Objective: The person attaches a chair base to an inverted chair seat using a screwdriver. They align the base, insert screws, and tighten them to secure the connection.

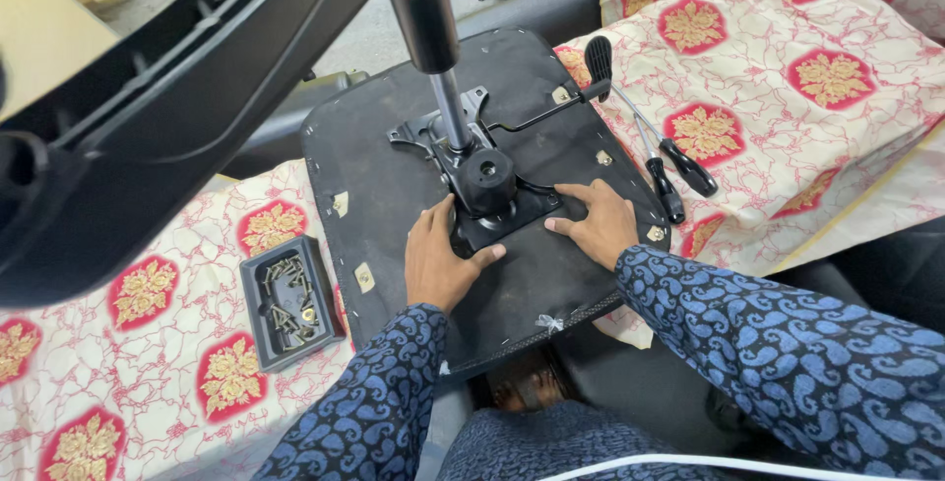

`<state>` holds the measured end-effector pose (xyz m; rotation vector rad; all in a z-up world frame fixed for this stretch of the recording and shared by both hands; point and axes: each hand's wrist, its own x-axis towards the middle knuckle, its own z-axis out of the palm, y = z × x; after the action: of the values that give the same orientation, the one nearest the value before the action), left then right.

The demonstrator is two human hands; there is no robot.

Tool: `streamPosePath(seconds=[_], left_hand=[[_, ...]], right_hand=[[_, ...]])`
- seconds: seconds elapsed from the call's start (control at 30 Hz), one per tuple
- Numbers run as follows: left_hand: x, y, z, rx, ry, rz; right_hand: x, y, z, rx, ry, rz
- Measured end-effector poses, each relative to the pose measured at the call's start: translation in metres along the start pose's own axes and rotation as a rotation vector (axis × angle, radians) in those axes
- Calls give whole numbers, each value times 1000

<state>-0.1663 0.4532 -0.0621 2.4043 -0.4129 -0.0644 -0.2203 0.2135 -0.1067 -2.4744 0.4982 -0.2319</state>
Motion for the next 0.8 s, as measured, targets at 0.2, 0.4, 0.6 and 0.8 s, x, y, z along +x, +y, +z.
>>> streamPosePath(seconds=[0.2, 0.4, 0.6, 0.8], left_hand=[[-8, -9, 0, 73, -23, 13], [-12, -14, 4, 45, 3, -7], [-30, -30, 0, 92, 193, 44], [-34, -44, 7, 75, 196, 69]], right_hand=[[-6, -4, 0, 24, -70, -9], [-9, -10, -1, -25, -32, -64], [-8, -18, 0, -54, 54, -74], [-9, -17, 4, -59, 97, -64]])
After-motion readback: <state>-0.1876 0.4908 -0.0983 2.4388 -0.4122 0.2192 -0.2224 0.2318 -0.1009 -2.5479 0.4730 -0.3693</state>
